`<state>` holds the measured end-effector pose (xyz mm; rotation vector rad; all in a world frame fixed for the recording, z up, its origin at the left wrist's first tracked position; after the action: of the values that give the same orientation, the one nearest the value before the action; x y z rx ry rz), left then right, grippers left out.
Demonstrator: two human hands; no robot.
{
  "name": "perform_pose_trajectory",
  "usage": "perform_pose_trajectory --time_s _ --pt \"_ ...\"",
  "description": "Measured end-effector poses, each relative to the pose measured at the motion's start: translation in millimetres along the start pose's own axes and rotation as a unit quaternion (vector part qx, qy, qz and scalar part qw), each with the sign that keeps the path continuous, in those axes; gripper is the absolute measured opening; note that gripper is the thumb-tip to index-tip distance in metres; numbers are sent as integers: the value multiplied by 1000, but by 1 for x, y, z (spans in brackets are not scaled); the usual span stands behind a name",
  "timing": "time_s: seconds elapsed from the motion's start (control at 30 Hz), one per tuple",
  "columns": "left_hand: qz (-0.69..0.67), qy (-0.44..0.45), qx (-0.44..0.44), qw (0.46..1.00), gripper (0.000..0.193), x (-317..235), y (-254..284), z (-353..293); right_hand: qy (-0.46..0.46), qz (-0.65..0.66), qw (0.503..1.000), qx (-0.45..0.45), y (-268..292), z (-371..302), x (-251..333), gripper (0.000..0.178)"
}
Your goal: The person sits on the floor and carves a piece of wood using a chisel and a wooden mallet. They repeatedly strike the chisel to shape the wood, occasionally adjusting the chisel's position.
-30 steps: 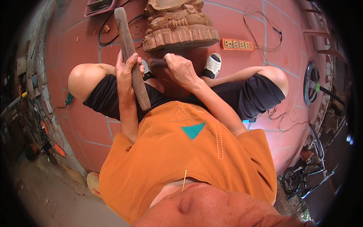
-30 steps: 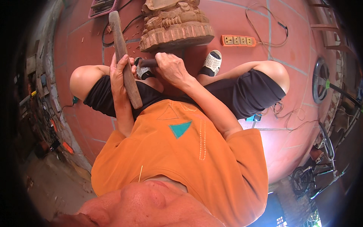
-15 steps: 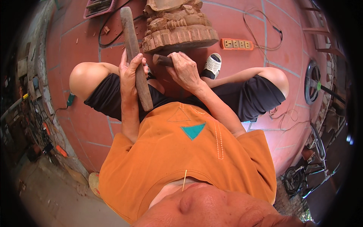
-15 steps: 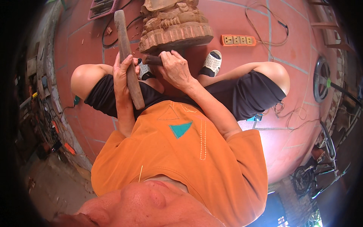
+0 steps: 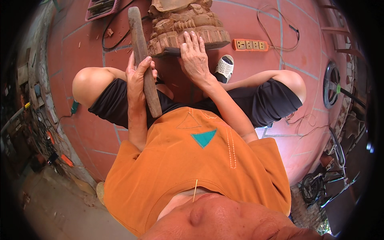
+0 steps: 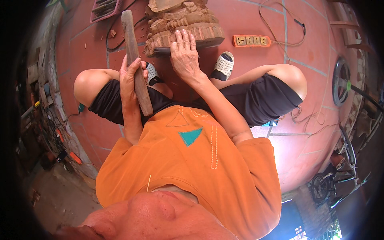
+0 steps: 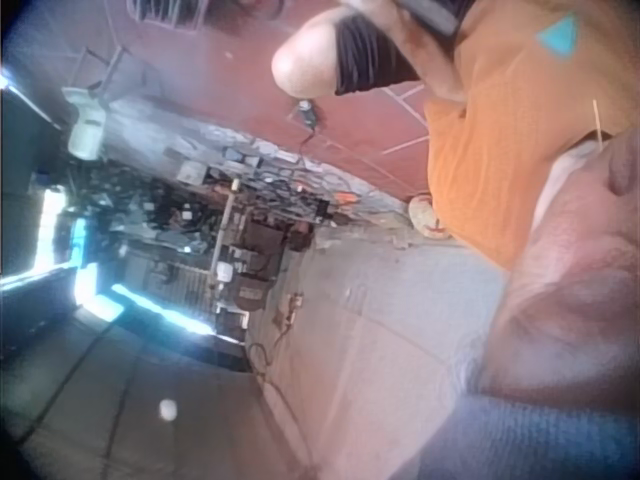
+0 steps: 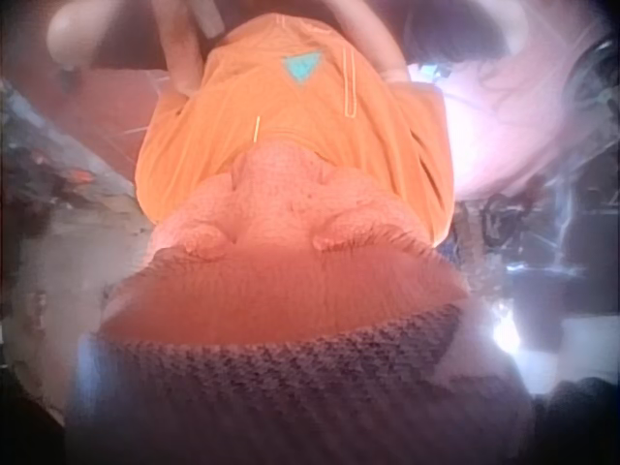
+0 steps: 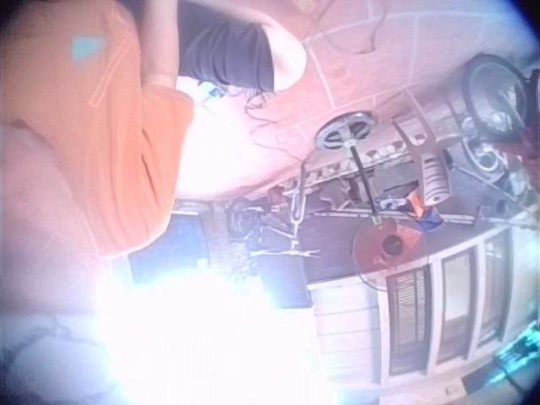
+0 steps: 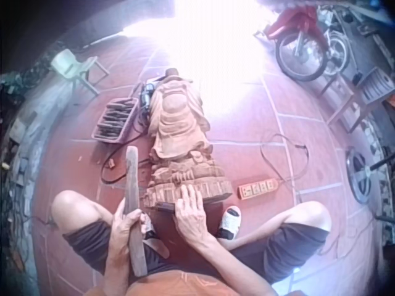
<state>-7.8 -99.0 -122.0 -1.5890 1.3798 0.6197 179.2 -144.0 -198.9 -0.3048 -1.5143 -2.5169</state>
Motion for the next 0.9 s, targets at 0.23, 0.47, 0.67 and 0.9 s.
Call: perform_pose_trajectory --time_s 0.23,0.47,0.67,0.9 --pt "-3 5 -5 1000 38 0 0 1 32 -16 999 21 6 -16 0 18" --pt "-15 18 -1 1000 47 0 1 3 14 -1 999 40 13 -23 3 17" --pt "-7 -2 -7 1000 28 -1 6 1 -140 174 966 130 71 7 3 31" --pt "-18 -1 2 1000 32 -4 4 -2 -299 565 768 38 70 61 -39 26"
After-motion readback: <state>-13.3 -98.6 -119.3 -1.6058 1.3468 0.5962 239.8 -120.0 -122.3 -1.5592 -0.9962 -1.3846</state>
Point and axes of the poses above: each hand's wrist, its own z-axis towards the middle knuckle, its own y-axis out of the back of the hand, x = y × z, the point moved 1 cm from there along z, towards the middle knuckle, and after that the axes turned 7 degrees about -x, right-handed, at the moved point
